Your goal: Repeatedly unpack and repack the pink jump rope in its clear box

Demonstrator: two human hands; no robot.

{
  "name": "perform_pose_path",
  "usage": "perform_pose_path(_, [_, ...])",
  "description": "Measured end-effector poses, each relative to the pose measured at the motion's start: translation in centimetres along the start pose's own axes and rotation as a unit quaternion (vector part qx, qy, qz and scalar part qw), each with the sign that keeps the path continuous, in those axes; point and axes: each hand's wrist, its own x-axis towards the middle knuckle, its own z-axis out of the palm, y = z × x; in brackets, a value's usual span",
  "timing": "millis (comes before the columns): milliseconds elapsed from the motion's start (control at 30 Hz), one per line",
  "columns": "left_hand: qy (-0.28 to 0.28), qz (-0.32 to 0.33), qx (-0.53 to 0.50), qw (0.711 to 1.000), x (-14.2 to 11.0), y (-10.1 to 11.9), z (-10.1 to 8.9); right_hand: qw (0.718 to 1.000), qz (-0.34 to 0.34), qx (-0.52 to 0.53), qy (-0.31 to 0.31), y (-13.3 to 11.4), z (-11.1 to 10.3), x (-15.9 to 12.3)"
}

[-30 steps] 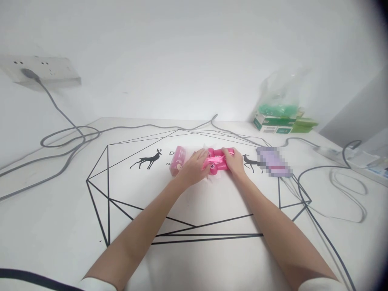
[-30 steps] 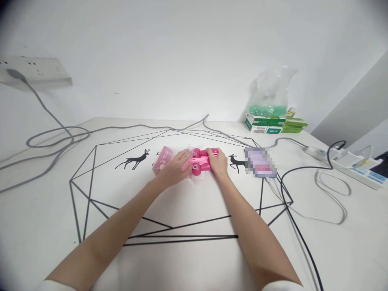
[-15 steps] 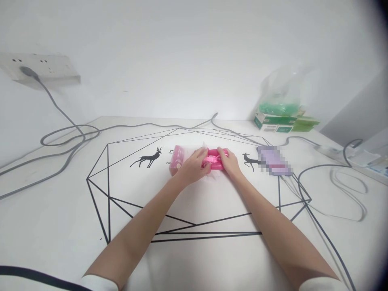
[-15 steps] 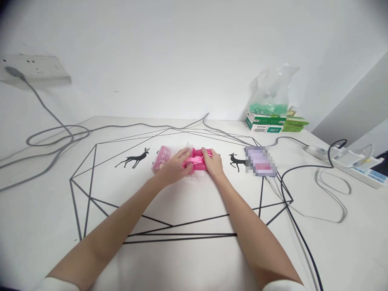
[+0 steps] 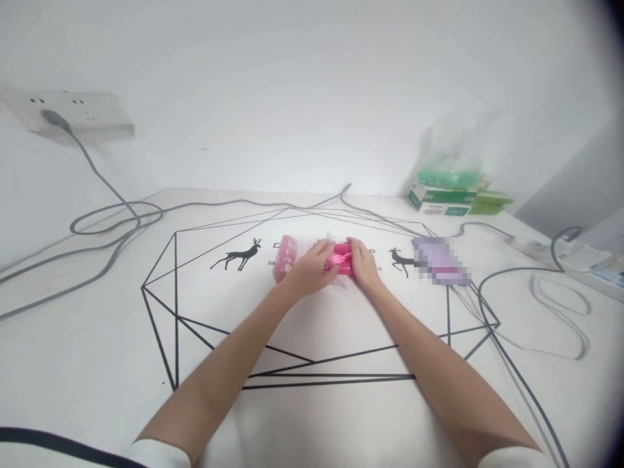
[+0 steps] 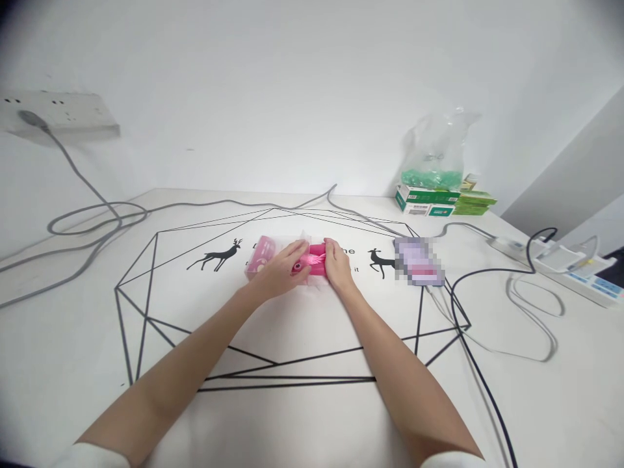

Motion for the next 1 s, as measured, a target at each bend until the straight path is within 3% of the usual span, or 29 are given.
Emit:
perform_pose_path(100, [-0.001, 0.002, 0.022, 1.0, -0.1, -0.1, 0.1, 0.999, -0.021, -0.031, -0.035, 0.2, -0.2, -0.1])
perform_pose_path(300, [0.022, 0.012, 0.096, 0.995, -0.4, 0.3, 0.5, 0.995, -0.067, -0.061, -0.045, 0.9, -0.8, -0.7])
perform_pose_path(600, [-0.005, 0.019, 0.127, 0.992, -0.3, 0.6, -0.4, 0.999, 0.031, 0.042, -0.017, 0.4, 0.1, -0.9])
perform_pose_path(1000, [-0.027, 0.021, 0.093, 0.995, -0.2, -0.5, -0.9, 0.998, 0.016, 0.03, -0.062, -0.3, 1.0, -1.5])
